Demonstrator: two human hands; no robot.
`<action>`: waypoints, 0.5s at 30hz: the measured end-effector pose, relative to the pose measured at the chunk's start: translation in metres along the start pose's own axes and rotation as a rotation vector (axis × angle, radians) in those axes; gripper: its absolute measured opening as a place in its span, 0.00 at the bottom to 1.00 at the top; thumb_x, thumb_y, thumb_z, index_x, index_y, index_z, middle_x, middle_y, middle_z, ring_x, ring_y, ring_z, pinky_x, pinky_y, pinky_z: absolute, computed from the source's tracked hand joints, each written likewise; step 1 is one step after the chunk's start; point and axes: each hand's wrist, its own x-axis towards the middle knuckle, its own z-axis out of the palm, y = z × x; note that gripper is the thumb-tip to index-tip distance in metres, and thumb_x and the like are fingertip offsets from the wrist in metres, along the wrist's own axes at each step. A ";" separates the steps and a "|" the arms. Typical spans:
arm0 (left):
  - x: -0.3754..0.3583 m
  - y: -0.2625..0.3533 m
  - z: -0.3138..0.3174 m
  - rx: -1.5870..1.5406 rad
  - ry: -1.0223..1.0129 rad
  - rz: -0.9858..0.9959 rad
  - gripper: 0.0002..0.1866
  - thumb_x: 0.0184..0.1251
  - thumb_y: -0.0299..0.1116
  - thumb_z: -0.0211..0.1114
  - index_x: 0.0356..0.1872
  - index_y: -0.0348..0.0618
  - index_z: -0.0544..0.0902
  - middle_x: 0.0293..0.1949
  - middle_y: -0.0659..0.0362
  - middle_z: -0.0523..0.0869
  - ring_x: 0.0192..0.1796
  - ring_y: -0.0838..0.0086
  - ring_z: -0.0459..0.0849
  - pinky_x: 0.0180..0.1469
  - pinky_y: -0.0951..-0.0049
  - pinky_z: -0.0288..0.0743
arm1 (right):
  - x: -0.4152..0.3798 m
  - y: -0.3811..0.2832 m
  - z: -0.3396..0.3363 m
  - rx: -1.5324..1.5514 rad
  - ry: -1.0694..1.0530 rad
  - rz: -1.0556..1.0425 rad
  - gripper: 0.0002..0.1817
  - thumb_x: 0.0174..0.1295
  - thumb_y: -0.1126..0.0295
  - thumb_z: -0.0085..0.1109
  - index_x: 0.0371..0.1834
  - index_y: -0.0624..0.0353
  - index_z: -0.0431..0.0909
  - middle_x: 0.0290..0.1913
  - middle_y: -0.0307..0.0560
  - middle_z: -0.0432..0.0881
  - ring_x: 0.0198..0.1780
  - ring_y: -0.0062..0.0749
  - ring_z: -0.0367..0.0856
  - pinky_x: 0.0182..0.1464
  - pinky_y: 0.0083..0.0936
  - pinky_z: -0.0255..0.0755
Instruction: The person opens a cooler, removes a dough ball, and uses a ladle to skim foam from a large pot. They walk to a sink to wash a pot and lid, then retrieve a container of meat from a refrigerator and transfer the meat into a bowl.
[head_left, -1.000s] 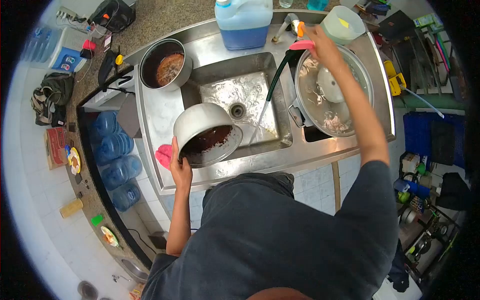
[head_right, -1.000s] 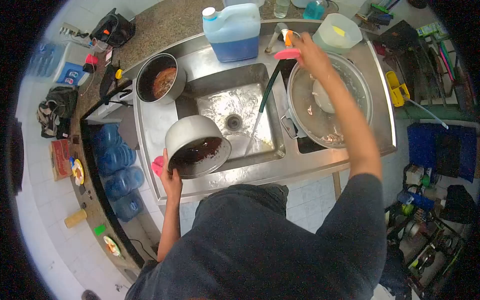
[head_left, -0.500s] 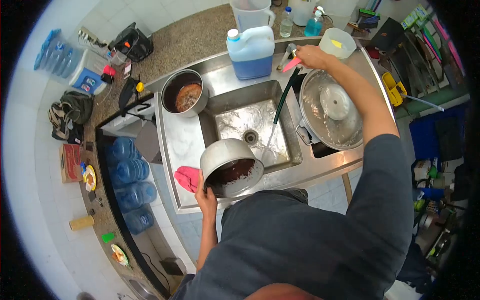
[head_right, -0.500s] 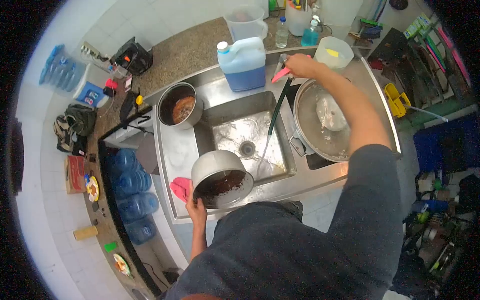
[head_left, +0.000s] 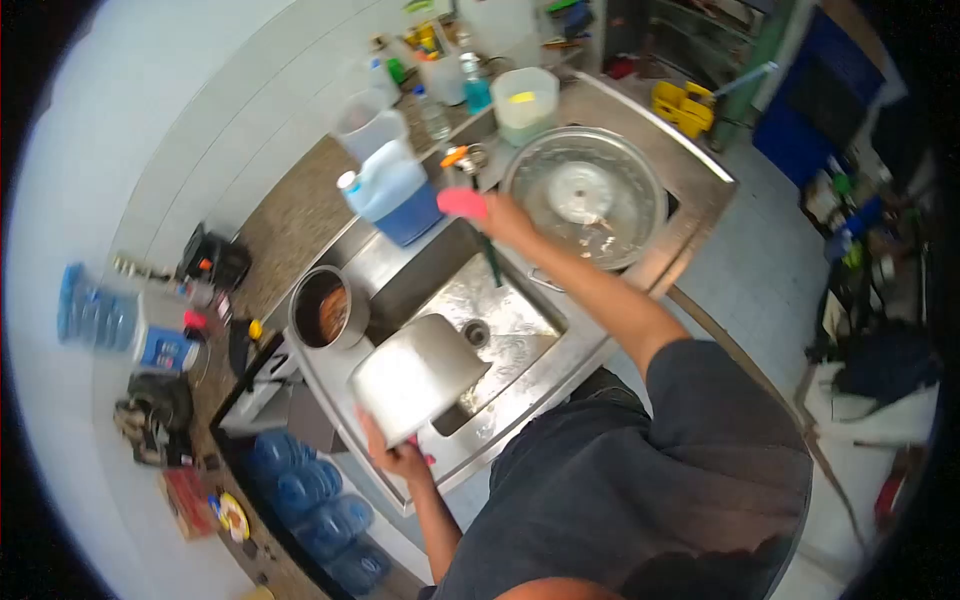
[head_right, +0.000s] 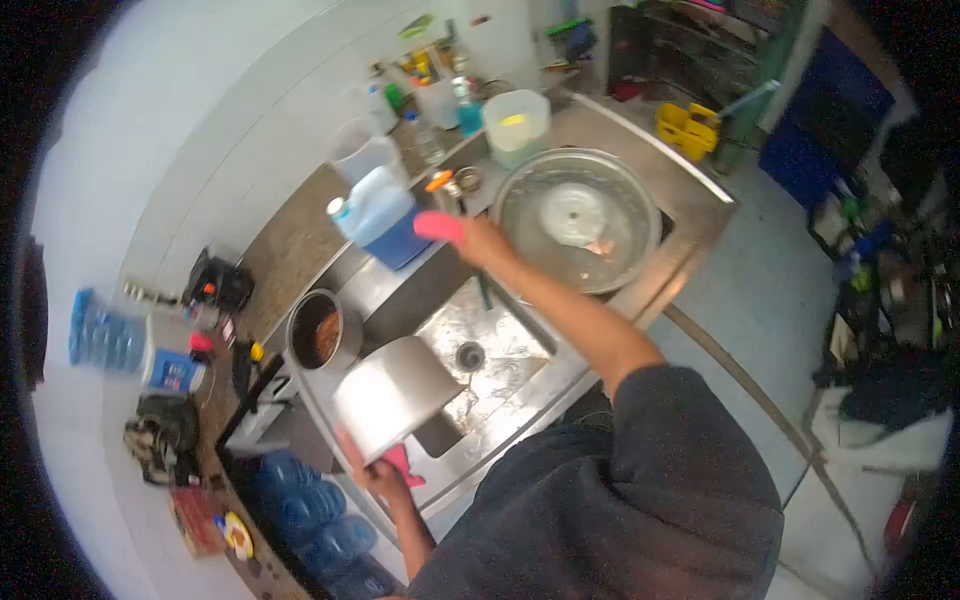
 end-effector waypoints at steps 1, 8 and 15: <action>0.015 0.010 0.000 0.002 0.025 0.141 0.28 0.68 0.14 0.54 0.71 0.35 0.75 0.74 0.34 0.69 0.72 0.41 0.75 0.73 0.48 0.68 | -0.048 0.009 -0.002 -0.049 0.039 0.099 0.18 0.66 0.55 0.65 0.45 0.59 0.86 0.34 0.64 0.87 0.38 0.62 0.87 0.40 0.50 0.78; 0.097 -0.026 0.067 0.278 -0.311 0.546 0.25 0.67 0.18 0.62 0.65 0.43 0.81 0.71 0.39 0.75 0.70 0.40 0.76 0.68 0.48 0.77 | -0.348 0.051 -0.107 -0.267 -0.201 0.217 0.12 0.62 0.64 0.61 0.48 0.39 0.87 0.35 0.50 0.88 0.39 0.54 0.88 0.41 0.51 0.79; 0.087 -0.058 0.111 0.221 -0.576 0.511 0.27 0.81 0.42 0.46 0.71 0.37 0.76 0.75 0.43 0.72 0.78 0.49 0.67 0.80 0.49 0.56 | -0.614 0.150 -0.211 -0.260 0.256 0.928 0.11 0.62 0.60 0.63 0.43 0.51 0.87 0.35 0.53 0.89 0.39 0.54 0.88 0.44 0.46 0.81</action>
